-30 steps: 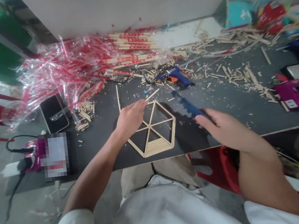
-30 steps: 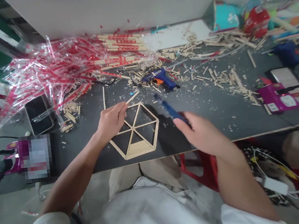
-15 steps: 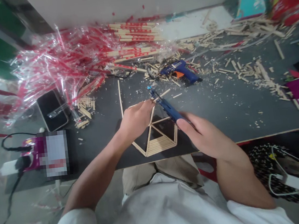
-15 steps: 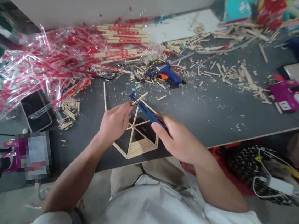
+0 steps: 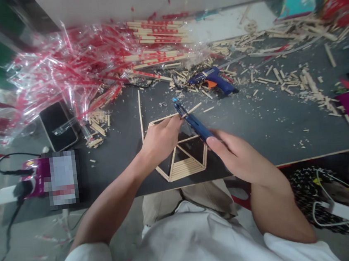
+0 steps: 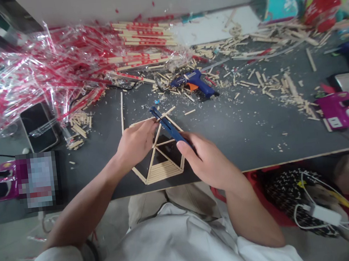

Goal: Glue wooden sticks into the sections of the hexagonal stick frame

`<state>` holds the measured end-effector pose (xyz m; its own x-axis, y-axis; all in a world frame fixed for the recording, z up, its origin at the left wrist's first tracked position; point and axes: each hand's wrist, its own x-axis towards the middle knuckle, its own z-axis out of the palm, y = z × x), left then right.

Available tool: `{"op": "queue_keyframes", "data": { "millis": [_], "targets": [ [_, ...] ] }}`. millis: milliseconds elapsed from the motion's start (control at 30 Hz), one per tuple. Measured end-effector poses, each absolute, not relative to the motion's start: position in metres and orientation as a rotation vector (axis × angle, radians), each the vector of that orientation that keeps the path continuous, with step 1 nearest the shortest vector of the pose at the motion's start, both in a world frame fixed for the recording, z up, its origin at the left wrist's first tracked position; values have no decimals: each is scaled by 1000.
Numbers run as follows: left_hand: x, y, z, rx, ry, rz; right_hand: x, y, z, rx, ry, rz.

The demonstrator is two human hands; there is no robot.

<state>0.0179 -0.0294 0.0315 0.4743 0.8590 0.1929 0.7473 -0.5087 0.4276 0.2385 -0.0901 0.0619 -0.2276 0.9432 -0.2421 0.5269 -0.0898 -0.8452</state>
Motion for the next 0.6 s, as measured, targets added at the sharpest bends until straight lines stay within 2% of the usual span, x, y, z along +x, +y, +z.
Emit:
{"op": "queue_keyframes", "data": {
  "millis": [600],
  "targets": [
    [19, -29, 29, 2373, 1355, 583, 239, -87, 68, -1581, -1878, 1264]
  ]
}}
